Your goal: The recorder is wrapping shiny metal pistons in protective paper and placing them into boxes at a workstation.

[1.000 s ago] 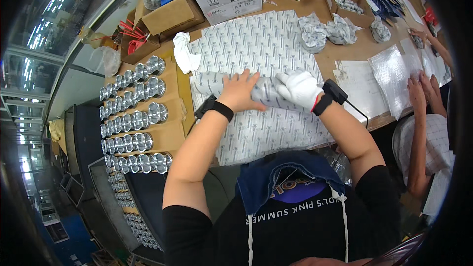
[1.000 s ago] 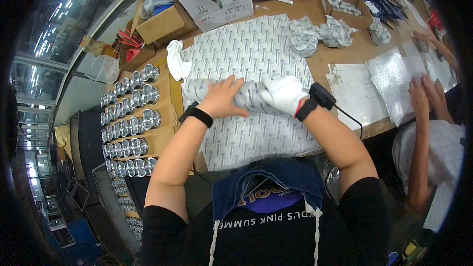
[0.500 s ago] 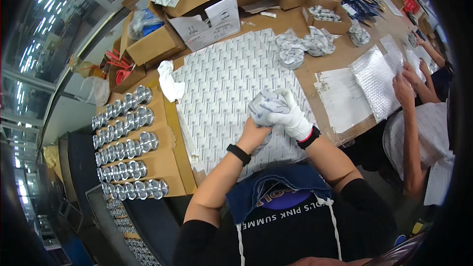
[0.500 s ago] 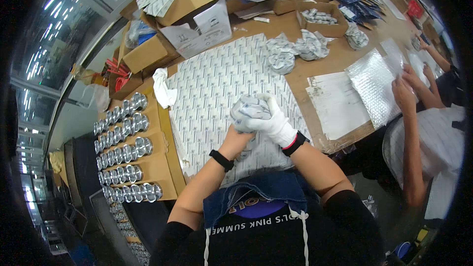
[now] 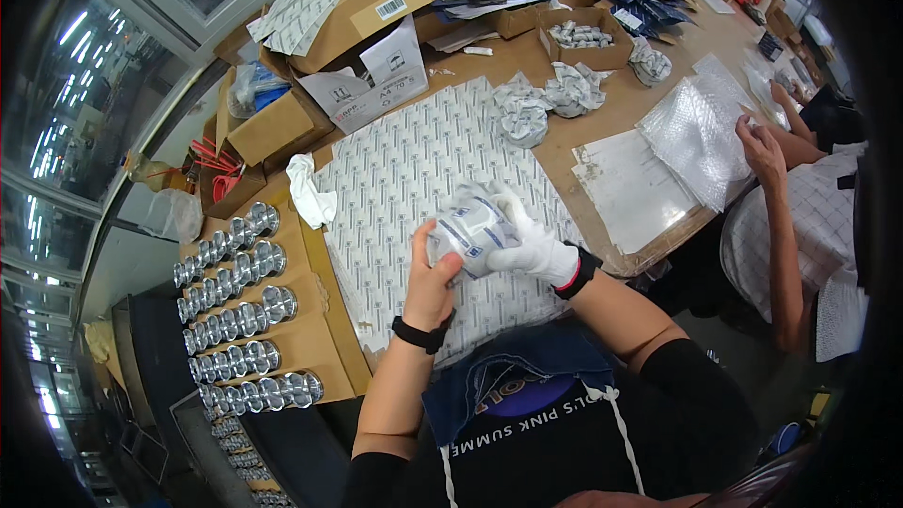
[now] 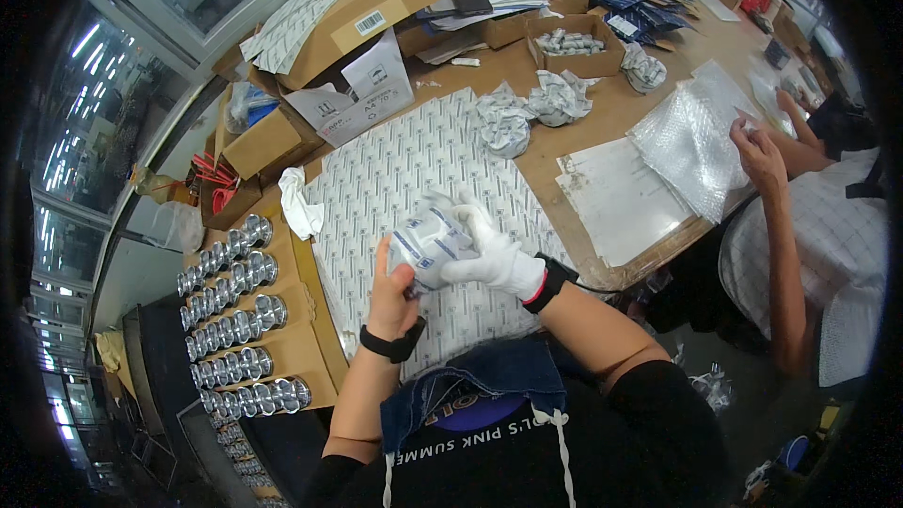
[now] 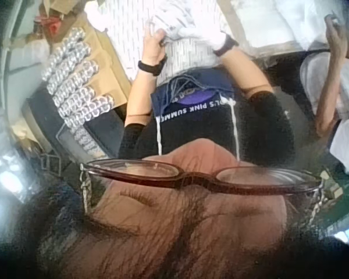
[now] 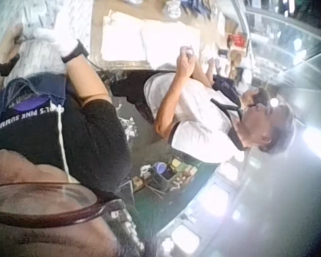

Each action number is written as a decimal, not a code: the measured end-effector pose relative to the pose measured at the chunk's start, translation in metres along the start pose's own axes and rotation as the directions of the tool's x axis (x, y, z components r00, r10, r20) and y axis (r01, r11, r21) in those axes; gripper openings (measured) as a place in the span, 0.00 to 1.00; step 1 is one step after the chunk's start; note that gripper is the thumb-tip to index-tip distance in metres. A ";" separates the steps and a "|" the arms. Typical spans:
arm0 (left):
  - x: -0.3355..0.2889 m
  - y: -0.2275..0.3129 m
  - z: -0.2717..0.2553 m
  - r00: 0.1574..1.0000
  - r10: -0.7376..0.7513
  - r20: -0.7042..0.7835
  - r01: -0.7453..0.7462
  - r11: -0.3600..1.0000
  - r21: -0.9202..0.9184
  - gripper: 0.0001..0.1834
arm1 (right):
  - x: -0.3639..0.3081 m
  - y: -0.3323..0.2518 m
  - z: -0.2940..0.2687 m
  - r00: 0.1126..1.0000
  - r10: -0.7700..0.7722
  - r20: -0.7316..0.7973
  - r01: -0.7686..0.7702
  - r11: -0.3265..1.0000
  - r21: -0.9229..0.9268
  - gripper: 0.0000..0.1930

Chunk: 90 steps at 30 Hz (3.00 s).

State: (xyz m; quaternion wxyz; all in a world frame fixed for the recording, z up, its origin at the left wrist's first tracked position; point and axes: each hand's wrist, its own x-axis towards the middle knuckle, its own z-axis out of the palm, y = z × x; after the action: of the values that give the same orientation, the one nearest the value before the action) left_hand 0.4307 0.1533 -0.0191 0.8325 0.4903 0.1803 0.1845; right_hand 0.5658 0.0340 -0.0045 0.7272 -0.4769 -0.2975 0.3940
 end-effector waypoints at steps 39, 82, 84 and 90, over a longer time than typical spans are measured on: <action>0.066 -0.023 0.021 0.988 0.093 0.124 -0.151 0.384 0.911 0.38 | -0.031 -0.009 -0.201 0.960 0.054 -0.275 -0.268 0.463 -0.845 0.20; 0.299 -0.117 0.142 0.931 0.173 0.322 -0.325 -0.012 0.946 0.32 | 0.293 -0.091 -0.387 0.889 0.134 -0.437 -0.415 -0.162 -0.895 0.33; 0.298 -0.117 0.142 0.933 0.172 0.317 -0.320 -0.010 0.947 0.32 | 0.287 -0.110 -0.363 0.898 0.170 -0.406 -0.374 -0.193 -0.907 0.34; 0.297 -0.116 0.145 0.937 0.167 0.308 -0.309 -0.018 0.951 0.32 | 0.276 -0.135 -0.331 0.862 0.354 -0.362 -0.385 -0.007 -0.923 0.24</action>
State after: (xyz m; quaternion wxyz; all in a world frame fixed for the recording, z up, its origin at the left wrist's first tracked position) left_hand 0.7733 0.1359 -0.0908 0.2201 0.9595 0.1277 0.1208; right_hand 1.0137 0.0868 0.0144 0.0981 -0.8980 -0.3359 0.2666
